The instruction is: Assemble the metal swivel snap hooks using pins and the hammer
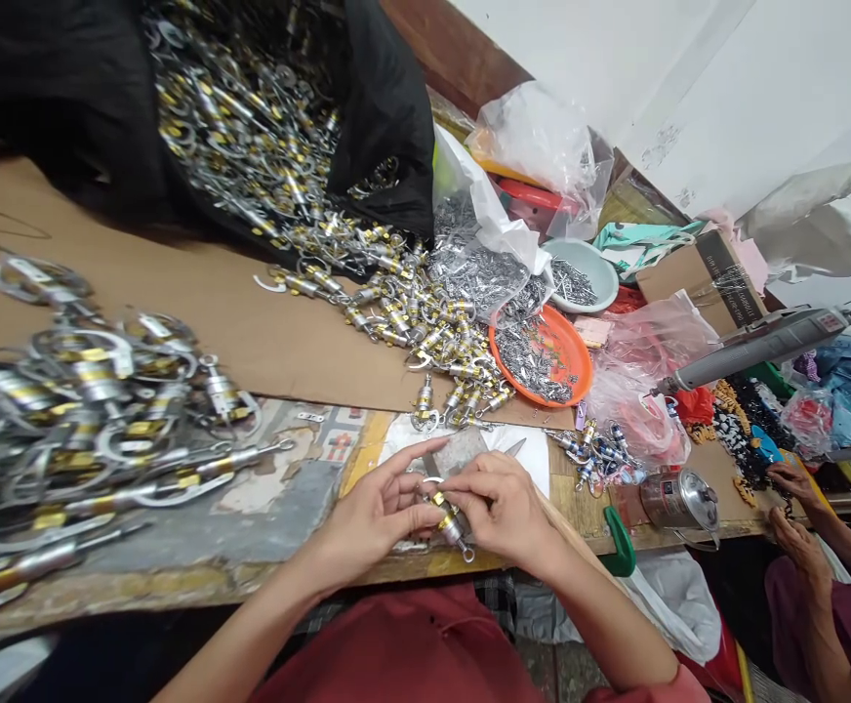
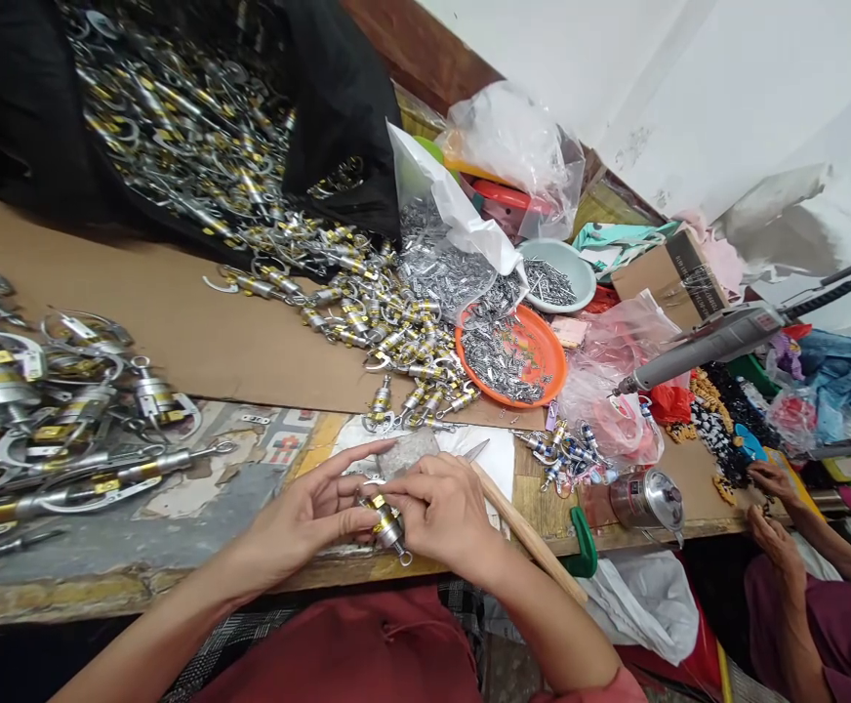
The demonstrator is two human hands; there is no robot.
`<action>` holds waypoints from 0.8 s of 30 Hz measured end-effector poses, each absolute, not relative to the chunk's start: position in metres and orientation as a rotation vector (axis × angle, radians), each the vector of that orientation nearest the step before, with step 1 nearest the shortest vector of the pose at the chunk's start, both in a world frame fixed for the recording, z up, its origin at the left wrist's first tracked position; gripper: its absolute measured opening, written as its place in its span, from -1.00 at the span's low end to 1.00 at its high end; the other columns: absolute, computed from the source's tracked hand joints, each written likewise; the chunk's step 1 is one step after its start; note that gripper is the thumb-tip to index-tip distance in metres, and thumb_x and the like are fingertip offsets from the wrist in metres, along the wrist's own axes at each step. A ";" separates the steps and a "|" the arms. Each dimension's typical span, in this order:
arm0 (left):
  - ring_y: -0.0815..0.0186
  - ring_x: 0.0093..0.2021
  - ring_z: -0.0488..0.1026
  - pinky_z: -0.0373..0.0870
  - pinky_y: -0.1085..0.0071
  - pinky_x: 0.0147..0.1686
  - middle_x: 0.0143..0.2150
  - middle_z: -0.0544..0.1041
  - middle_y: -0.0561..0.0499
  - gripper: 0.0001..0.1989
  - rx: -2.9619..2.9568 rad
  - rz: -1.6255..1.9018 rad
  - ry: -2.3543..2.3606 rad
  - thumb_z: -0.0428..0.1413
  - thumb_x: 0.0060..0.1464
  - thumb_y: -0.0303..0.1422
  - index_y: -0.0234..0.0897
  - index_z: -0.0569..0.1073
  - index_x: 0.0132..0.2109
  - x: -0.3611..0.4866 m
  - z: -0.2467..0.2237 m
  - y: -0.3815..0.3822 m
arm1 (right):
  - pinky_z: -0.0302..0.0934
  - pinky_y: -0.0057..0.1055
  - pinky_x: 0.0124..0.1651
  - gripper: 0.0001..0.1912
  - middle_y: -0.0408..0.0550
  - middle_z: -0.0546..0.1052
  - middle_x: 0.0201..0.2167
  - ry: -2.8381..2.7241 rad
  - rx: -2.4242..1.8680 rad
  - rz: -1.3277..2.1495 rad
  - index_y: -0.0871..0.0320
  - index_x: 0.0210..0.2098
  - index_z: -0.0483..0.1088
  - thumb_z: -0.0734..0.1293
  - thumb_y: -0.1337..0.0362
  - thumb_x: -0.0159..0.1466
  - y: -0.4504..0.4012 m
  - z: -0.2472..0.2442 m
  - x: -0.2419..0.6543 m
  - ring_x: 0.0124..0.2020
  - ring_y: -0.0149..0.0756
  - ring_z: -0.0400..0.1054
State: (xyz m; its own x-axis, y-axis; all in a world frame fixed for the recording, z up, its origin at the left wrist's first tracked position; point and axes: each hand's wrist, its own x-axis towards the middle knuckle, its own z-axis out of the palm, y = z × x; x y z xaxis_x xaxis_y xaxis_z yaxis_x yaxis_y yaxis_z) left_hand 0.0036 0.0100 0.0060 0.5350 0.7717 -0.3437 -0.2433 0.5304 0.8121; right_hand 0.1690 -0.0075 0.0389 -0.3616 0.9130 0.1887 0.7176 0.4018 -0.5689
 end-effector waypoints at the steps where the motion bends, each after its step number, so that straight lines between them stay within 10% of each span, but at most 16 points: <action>1: 0.30 -0.41 0.42 0.36 0.37 -0.38 -0.42 0.45 0.08 -0.19 0.785 0.686 0.784 0.26 -0.23 -0.33 -0.32 0.10 0.18 0.003 0.006 0.010 | 0.21 -0.41 -0.27 -0.82 -0.11 0.49 -0.46 -2.128 -1.374 0.576 0.09 -0.28 0.51 0.26 0.36 0.23 -0.009 0.039 0.170 -0.38 -0.36 0.34; 15: 0.35 -0.46 0.44 0.40 0.41 -0.42 -0.43 0.42 0.15 -0.19 0.776 0.690 0.810 0.30 -0.27 -0.33 -0.26 0.16 0.15 0.002 0.009 0.011 | 0.27 -0.29 -0.18 -0.69 0.03 0.44 -0.24 -2.177 -2.089 0.144 0.16 0.00 0.30 0.21 0.26 0.27 -0.049 0.002 0.251 -0.22 -0.18 0.36; 24: 0.36 -0.50 0.43 0.38 0.41 -0.46 -0.45 0.40 0.17 -0.18 0.751 0.710 0.800 0.28 -0.26 -0.36 -0.21 0.14 0.18 0.004 0.008 0.009 | 0.32 -0.35 -0.18 -0.67 0.02 0.48 -0.15 -1.877 -1.708 0.073 0.12 0.02 0.22 0.22 0.32 0.26 -0.054 0.041 0.238 -0.16 -0.23 0.41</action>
